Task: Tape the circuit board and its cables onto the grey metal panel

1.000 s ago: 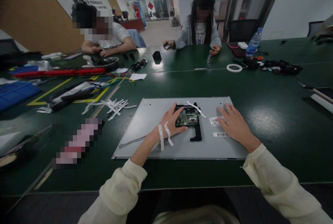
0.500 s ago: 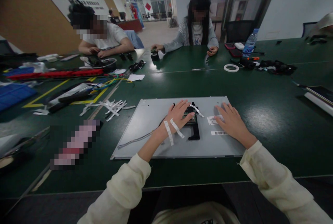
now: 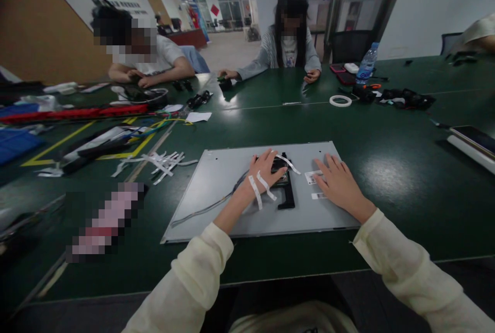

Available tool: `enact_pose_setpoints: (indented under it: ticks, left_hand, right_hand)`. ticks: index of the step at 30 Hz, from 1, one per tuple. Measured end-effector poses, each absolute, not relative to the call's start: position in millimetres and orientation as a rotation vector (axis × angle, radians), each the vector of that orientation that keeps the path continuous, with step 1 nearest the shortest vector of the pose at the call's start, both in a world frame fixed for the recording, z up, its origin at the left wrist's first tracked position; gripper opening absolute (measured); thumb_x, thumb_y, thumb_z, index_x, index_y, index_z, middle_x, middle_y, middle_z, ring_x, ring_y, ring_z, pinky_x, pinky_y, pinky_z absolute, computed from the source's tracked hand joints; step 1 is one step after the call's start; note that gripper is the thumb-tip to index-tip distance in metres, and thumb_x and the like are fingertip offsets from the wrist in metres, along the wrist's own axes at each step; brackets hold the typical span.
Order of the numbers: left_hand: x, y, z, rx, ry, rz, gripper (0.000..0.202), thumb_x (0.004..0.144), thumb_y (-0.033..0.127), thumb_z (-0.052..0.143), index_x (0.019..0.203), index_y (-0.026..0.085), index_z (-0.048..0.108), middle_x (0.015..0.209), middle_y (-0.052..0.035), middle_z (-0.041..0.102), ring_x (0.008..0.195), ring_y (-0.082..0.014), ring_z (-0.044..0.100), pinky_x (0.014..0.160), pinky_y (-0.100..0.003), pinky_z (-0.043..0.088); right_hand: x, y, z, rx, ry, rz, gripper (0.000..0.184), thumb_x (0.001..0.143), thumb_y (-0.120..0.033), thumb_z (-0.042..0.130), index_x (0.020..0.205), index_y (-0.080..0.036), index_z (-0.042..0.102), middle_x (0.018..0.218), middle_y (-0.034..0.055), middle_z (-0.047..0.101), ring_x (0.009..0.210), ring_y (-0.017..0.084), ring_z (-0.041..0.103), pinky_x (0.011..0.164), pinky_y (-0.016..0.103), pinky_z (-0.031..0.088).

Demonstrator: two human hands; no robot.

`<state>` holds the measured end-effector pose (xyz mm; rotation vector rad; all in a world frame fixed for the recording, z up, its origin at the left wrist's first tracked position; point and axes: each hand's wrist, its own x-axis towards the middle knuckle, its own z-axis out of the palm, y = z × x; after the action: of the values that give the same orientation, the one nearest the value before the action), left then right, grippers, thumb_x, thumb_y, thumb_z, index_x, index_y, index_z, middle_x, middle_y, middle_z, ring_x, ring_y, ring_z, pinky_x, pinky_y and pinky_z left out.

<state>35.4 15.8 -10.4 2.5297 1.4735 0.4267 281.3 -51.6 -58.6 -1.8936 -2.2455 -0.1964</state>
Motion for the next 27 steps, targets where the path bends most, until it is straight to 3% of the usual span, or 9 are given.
enact_pose_setpoints:
  ticks: [8,13,17,22,27]
  left_hand:
    - [34.7,16.3,-6.9,2.486,1.5,0.392,0.067,0.087,0.052,0.044,0.139,0.011,0.036,0.145,-0.0204,0.039,0.14,-0.0297,0.028,0.115,-0.05,0.017]
    - [34.3,21.3,-13.2,2.495,1.497,0.448,0.07,0.084,0.054,0.047,0.139,0.013,0.035,0.145,-0.019,0.04,0.138,-0.0299,0.031,0.115,-0.05,0.018]
    - [33.7,22.5,-14.9,2.487,1.484,0.51,0.066,0.085,0.05,0.048,0.139,0.014,0.036,0.145,-0.0167,0.04,0.137,-0.0283,0.034,0.115,-0.049,0.017]
    - [32.1,20.7,-12.8,2.475,1.464,0.51,0.062,0.085,0.05,0.048,0.137,0.017,0.038,0.145,-0.0148,0.041,0.136,-0.0261,0.036,0.115,-0.049,0.017]
    - [32.8,18.7,-12.5,2.482,1.5,0.505,0.059,0.086,0.047,0.048,0.136,0.017,0.04,0.144,-0.0143,0.043,0.135,-0.0266,0.038,0.115,-0.047,0.017]
  right_hand:
    - [295.0,-44.8,-52.2,-1.805,-2.286,-0.003,0.057,0.093,-0.05,0.033,0.141,-0.022,0.042,0.149,0.0131,0.034,0.137,0.035,0.029,0.104,0.055,0.034]
    - [281.7,-30.7,-25.1,-1.677,-2.143,0.349,0.04,0.091,-0.043,0.041,0.119,-0.024,0.062,0.128,0.0076,0.058,0.119,0.027,0.053,0.098,0.045,0.044]
    - [251.1,-15.0,-10.5,-1.582,-2.035,0.533,0.031,0.087,-0.039,0.049,0.105,-0.021,0.068,0.108,0.0077,0.067,0.097,0.021,0.063,0.084,0.034,0.05]
    - [225.7,0.2,-19.4,-1.629,-1.973,0.417,0.023,0.081,-0.037,0.057,0.083,-0.018,0.07,0.085,0.0076,0.067,0.084,0.021,0.061,0.076,0.032,0.047]
    - [222.8,1.7,-30.6,-1.648,-1.926,0.373,0.022,0.078,-0.036,0.061,0.077,-0.016,0.07,0.082,0.0086,0.065,0.085,0.021,0.059,0.077,0.032,0.044]
